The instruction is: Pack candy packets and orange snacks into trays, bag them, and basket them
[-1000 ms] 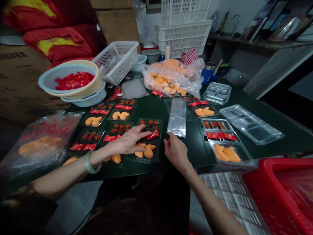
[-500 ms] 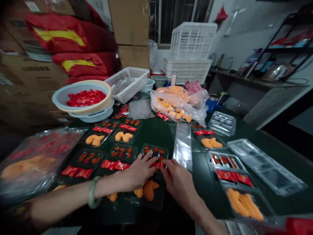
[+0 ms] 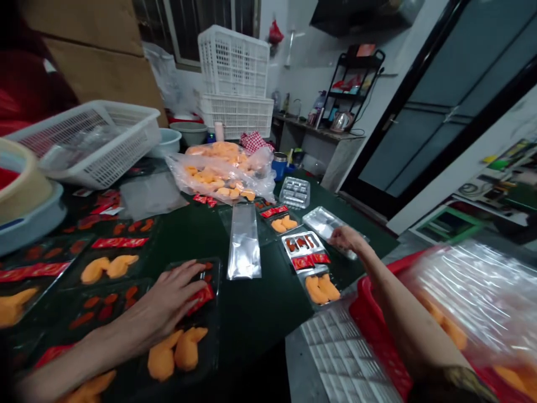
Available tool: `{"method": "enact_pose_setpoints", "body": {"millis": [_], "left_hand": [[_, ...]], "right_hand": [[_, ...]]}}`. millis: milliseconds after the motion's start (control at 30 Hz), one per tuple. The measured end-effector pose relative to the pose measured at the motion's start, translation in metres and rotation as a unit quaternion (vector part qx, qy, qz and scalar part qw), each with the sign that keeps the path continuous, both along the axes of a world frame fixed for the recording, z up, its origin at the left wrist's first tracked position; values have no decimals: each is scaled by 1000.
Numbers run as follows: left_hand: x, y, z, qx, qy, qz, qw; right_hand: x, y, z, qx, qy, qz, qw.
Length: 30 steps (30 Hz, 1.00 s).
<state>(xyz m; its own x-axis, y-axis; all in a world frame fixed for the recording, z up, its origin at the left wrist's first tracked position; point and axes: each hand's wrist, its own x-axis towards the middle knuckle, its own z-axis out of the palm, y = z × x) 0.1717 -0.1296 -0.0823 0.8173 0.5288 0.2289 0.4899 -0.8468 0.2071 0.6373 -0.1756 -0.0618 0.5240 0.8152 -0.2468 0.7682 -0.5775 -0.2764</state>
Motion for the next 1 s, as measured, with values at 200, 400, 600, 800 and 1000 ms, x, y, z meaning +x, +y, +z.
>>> {"method": "enact_pose_setpoints", "body": {"millis": [200,400,600,800,1000], "left_hand": [[0,10,20,-57,-14,-16,998],[2,12,36,-143,3,-25,989],[2,3,43,-188,-10,-7,982],[2,-7,66,-213,-13,-11,977],[-6,-9,60,-125,42,-4,991]], "right_hand": [[32,3,-7,-5,215,10,976],[49,3,-6,-5,321,18,947],[51,3,-4,-22,347,35,937],[51,6,2,-59,272,57,959],[19,13,3,-118,51,119,985]]}}
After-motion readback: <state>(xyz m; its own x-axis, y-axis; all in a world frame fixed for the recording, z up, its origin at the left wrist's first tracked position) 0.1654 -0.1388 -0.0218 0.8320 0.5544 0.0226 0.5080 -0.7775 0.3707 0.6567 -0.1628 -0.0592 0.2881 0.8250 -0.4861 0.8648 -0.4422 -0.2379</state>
